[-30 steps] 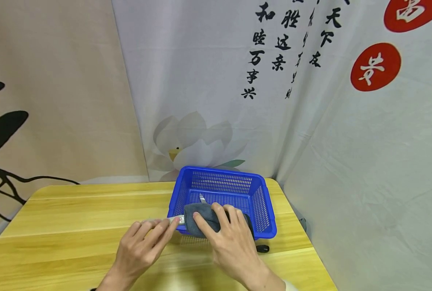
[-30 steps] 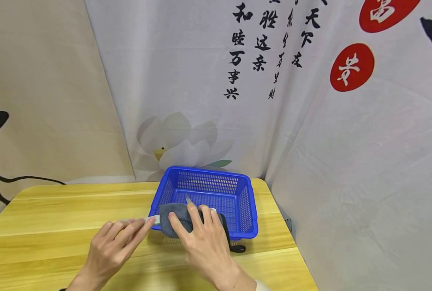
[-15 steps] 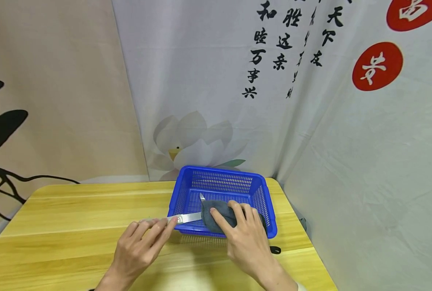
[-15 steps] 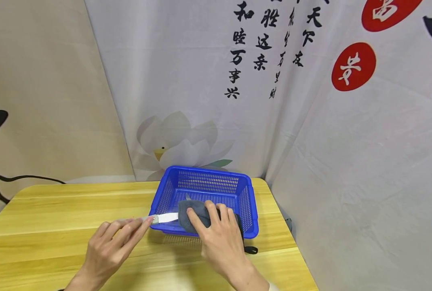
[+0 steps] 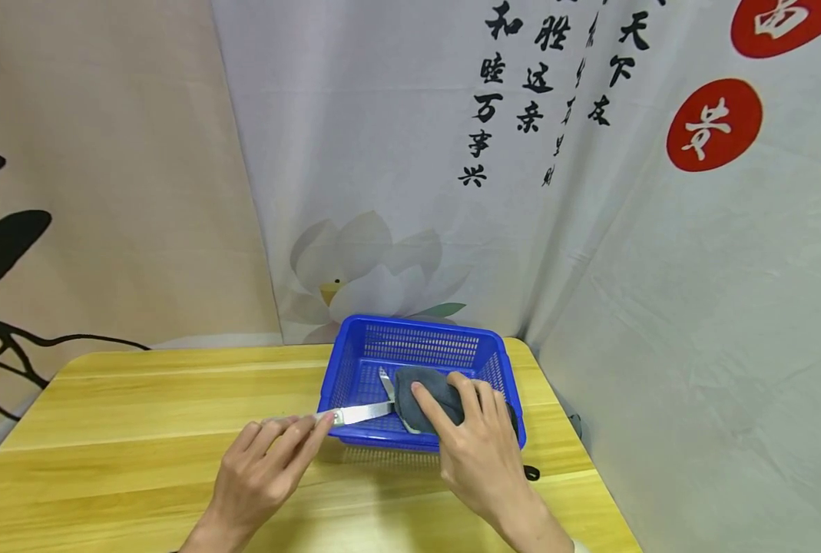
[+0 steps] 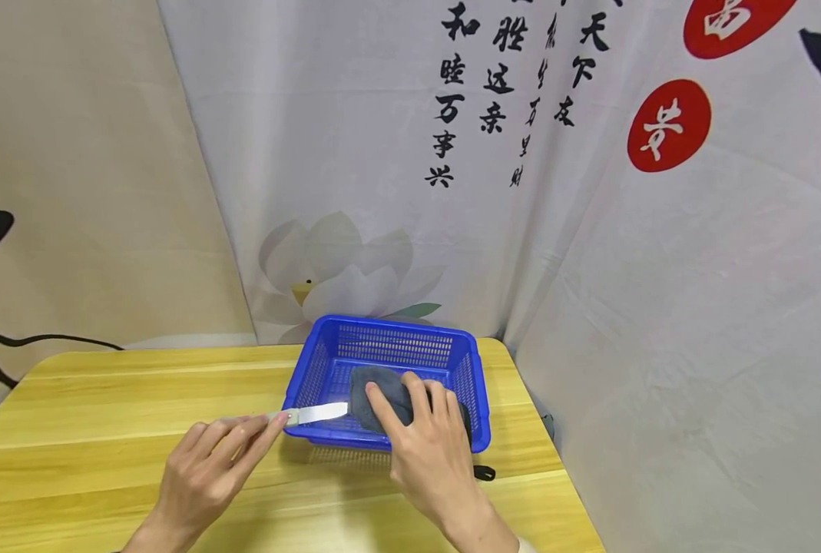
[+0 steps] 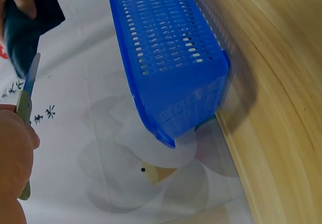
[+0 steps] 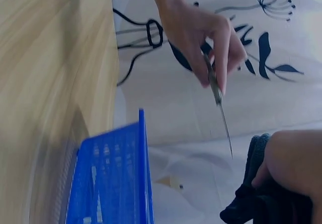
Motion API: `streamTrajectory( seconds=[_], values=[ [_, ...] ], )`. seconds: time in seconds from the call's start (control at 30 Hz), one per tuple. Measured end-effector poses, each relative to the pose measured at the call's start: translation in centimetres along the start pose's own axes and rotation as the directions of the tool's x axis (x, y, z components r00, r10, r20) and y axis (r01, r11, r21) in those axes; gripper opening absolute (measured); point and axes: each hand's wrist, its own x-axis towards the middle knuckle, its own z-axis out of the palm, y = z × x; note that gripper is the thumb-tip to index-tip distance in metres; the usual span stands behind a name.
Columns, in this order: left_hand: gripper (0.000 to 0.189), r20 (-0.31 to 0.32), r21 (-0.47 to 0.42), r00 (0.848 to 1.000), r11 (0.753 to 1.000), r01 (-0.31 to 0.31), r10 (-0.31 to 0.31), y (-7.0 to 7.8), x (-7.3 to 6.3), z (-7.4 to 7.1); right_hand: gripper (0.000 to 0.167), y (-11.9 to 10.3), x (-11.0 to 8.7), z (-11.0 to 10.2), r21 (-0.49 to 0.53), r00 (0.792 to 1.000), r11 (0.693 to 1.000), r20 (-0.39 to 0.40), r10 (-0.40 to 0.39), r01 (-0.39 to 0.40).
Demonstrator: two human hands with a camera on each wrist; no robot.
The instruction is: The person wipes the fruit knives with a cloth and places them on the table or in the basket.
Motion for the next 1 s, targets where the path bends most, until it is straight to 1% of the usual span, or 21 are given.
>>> streamTrajectory(
  seconds=[0.13,0.3,0.37,0.47,0.63,0.83,1.0],
  values=[
    [0.032,-0.019,0.0,1.0,1.0,-0.013,0.013,0.1,0.4,0.1,0.073,-1.7,0.6,0.1,-0.008,0.998,0.998,0.016,-0.061,0.061],
    [0.032,-0.025,-0.01,0.999,1.0,-0.021,0.021,0.5,0.7,0.3,0.075,-3.6,1.2,0.7,-0.01,0.99,0.99,0.034,-0.138,0.138],
    [0.033,-0.027,-0.015,0.999,1.0,-0.023,0.023,0.6,0.7,0.4,0.075,-4.2,1.3,0.8,-0.006,0.987,0.988,0.044,-0.153,0.153],
    [0.034,-0.036,-0.022,0.999,1.0,-0.02,0.019,0.6,0.6,0.5,0.074,-4.7,1.5,0.8,-0.002,0.986,0.988,0.064,-0.155,0.155],
    [0.033,-0.061,-0.007,0.998,1.0,-0.019,0.018,0.6,0.4,0.7,0.075,-4.8,1.8,0.6,-0.01,0.985,0.988,0.078,-0.151,0.152],
    [0.03,-0.087,0.012,0.996,1.0,-0.023,0.024,0.6,0.9,0.8,0.078,-4.3,1.9,0.5,-0.037,0.985,0.987,0.074,-0.154,0.157],
    [0.029,-0.094,0.014,0.995,1.0,-0.025,0.026,0.5,1.0,0.7,0.07,-3.6,1.8,0.5,-0.052,0.986,0.987,0.064,-0.151,0.154]
  ],
)
